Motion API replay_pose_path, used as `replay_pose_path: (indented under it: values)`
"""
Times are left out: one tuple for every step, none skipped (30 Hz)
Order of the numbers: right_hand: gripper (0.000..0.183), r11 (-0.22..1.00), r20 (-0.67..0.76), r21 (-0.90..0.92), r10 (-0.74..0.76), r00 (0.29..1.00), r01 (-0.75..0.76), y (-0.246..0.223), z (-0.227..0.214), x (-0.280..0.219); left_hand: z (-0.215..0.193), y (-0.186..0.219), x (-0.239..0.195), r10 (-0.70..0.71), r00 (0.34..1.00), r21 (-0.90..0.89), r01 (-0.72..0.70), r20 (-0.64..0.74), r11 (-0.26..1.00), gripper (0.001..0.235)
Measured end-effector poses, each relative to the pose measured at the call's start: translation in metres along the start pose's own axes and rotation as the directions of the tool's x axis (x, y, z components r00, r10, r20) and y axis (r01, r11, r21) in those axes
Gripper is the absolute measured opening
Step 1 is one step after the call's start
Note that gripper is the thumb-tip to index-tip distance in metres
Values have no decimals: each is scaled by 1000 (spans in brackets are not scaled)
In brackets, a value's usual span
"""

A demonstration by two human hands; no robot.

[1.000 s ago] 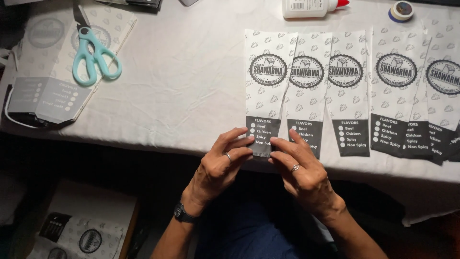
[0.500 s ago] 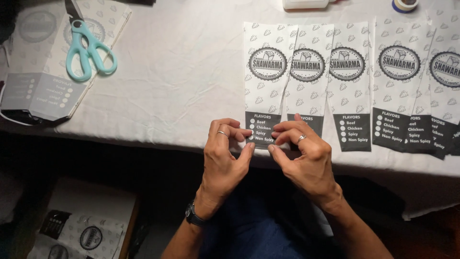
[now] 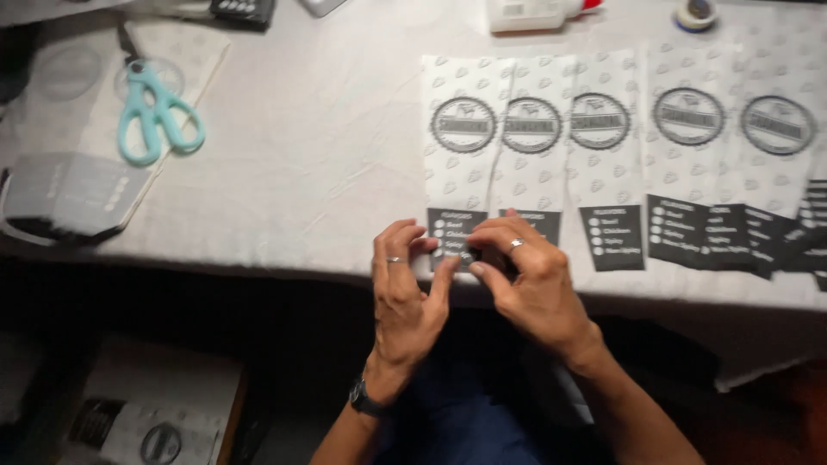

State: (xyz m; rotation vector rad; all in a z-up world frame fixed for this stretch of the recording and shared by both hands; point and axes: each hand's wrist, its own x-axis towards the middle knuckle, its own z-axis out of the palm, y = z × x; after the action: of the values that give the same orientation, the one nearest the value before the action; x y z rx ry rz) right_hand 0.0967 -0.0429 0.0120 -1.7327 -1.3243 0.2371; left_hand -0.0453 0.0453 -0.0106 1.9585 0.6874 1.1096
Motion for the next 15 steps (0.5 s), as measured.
replay_pose_path:
  values:
    - [26,1000,-19,-22,13,1000,-13,2,2,0,0,-4,0,10,1000,-25,-9,17,1000,40]
    - [26,1000,-2,2,1,1000,-1,4,2,-1,1,-8,1,1,1000,-11,-1,11,1000,43]
    - [27,1000,10,24,-3,1000,3,7,1,-3,3,-10,1,-9,1000,0,9,13,1000,46]
    - [27,1000,-11,0,17,1000,-17,9,1,-7,1,-5,-1,0,999,-27,1,38,1000,46]
    - [26,999,-2,23,-36,999,36,13,3,-8,-1,-1,1,-110,993,27,110,33,994,42]
    - [26,995,8,44,-89,996,88,16,4,-8,-3,2,3,-219,976,83,216,24,973,40]
    - [26,996,-16,25,-83,996,83,11,1,-6,-2,7,5,-199,979,69,196,44,978,40]
    - [27,996,-18,39,-74,997,75,6,-2,-3,-1,10,7,-233,972,80,231,23,970,37]
    - [28,996,-11,62,-61,998,62,-1,-1,-4,-4,15,5,-277,961,97,275,0,956,36]
    - [28,997,-28,53,-50,998,51,0,3,-5,-3,13,3,-269,963,92,266,20,960,36]
    - [25,997,-48,33,-62,997,63,3,7,-4,-1,11,2,-207,978,87,205,12,975,32]
    - [29,997,-67,14,-74,995,75,5,11,-3,1,10,1,-144,990,81,143,3,986,29]
    - [29,997,-85,2,-73,994,74,6,10,-4,3,10,0,-129,992,72,127,14,989,29]
    - [31,996,-57,28,-84,995,86,6,8,-4,4,10,0,-126,992,77,124,10,989,27]
    - [35,993,-24,58,-97,995,98,6,8,-5,4,11,-2,-127,992,85,126,1,988,25]
